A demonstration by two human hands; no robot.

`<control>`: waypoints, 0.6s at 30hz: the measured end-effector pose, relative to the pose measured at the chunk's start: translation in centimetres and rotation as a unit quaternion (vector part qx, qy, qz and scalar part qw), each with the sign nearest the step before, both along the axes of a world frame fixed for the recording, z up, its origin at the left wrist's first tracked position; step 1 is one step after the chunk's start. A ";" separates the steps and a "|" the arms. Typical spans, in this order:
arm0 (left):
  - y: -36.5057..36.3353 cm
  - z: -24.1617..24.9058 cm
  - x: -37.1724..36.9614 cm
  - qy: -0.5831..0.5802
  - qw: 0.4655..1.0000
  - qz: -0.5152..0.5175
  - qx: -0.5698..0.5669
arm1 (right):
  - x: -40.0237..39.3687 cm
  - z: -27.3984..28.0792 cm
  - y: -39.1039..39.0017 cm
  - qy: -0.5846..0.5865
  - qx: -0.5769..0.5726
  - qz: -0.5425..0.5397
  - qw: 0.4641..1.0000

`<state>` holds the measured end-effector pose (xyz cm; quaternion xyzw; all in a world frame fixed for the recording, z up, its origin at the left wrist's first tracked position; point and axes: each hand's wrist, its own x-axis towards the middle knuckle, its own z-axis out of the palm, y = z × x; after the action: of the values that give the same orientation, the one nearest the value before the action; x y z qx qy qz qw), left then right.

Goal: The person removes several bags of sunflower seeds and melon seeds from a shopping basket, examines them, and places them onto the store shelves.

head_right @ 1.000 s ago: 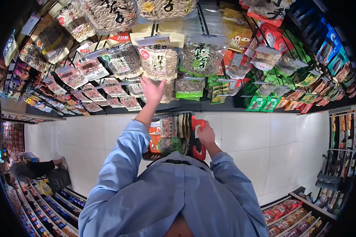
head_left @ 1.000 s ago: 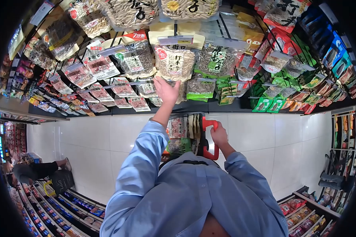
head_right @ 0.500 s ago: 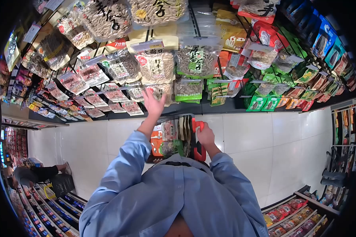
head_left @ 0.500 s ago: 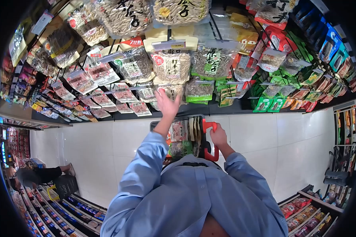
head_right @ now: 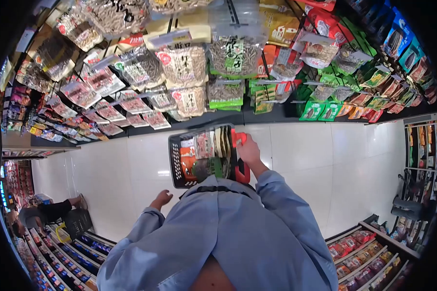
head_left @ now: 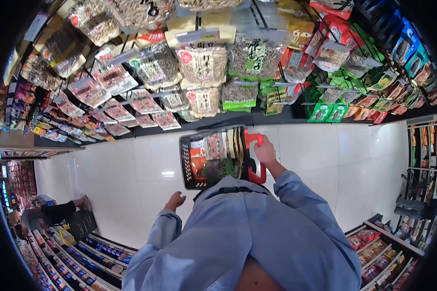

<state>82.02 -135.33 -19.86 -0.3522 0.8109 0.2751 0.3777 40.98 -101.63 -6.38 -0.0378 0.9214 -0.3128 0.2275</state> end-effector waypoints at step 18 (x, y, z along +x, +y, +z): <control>7.8 -0.8 -16.5 0.226 0.956 0.007 0.185 | 1.8 0.7 -1.3 0.021 0.119 -0.044 0.992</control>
<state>65.55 -127.54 -20.67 -0.2108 0.8076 0.4954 0.2406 42.76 -102.92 -5.72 0.0234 0.9575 -0.2098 0.1967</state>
